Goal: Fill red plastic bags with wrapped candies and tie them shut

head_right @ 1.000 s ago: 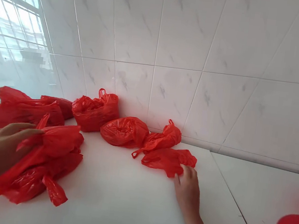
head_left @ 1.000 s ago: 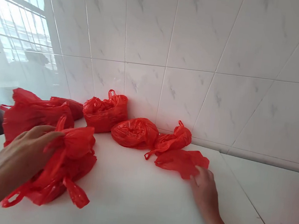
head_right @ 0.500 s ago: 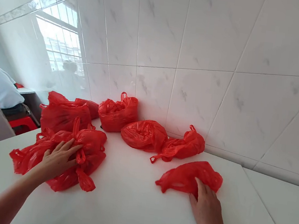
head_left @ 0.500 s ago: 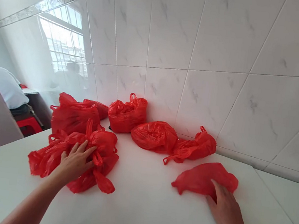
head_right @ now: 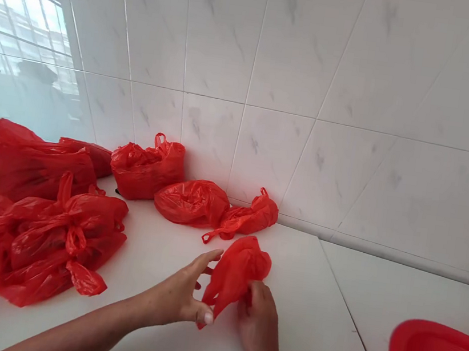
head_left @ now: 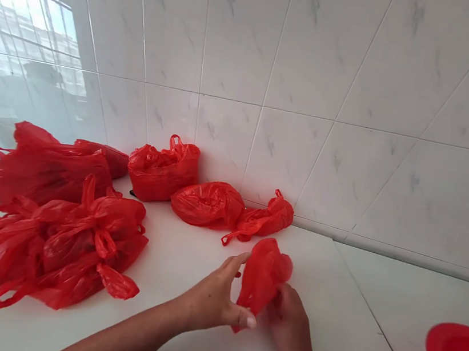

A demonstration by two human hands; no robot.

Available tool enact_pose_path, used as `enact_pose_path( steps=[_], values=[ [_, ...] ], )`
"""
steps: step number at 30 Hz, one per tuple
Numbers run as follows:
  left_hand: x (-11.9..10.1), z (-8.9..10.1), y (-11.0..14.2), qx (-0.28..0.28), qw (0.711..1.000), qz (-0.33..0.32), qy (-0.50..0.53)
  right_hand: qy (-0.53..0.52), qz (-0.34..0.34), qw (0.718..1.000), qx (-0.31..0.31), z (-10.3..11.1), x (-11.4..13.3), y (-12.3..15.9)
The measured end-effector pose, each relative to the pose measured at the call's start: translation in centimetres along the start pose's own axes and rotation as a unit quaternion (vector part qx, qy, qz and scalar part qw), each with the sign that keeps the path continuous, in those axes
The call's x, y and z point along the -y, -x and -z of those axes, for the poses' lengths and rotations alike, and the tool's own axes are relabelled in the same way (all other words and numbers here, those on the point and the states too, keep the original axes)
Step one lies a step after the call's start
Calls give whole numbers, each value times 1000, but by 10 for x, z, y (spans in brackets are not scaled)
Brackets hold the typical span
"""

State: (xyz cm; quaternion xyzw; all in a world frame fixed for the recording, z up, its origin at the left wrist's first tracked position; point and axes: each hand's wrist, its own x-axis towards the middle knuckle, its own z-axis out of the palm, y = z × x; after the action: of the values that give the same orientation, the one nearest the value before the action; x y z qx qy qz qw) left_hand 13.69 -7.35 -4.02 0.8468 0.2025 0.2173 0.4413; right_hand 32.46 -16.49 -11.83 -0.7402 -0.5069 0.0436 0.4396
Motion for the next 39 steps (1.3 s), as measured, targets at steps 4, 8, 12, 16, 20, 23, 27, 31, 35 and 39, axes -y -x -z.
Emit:
enact_pose_path(
  steps=[4, 8, 12, 16, 20, 23, 27, 31, 35, 39],
  values=[
    [8, -21, -18, -34, 998, 8, -56, 36, 92, 995, -26, -2, -2, 0],
    [28, -21, -22, -86, 992, 56, -69, 48, 85, 994, -43, 12, -15, -9],
    [44, -19, -21, -126, 986, 103, -41, 52, 24, 995, -87, 24, -28, -17],
    [51, -21, -23, -154, 979, 130, -11, 65, -17, 989, -132, 27, -21, -15],
    [52, -21, -25, -178, 974, 137, 9, 120, 180, 957, -194, 18, 11, 0],
    [45, -22, -22, -164, 980, 115, 22, 157, 307, 920, -188, 4, 35, 12],
    [35, -24, -17, -118, 989, 86, 34, 166, 220, 958, -75, -6, 37, 12],
    [39, -21, -16, -90, 991, 96, 23, -1, -43, 997, -64, 11, 9, -5],
    [45, -18, -17, -91, 989, 114, 17, -230, -209, 939, -146, 35, -16, -19],
    [48, -17, -17, -112, 985, 127, 30, -290, -216, 912, -195, 49, -27, -22]
  ],
)
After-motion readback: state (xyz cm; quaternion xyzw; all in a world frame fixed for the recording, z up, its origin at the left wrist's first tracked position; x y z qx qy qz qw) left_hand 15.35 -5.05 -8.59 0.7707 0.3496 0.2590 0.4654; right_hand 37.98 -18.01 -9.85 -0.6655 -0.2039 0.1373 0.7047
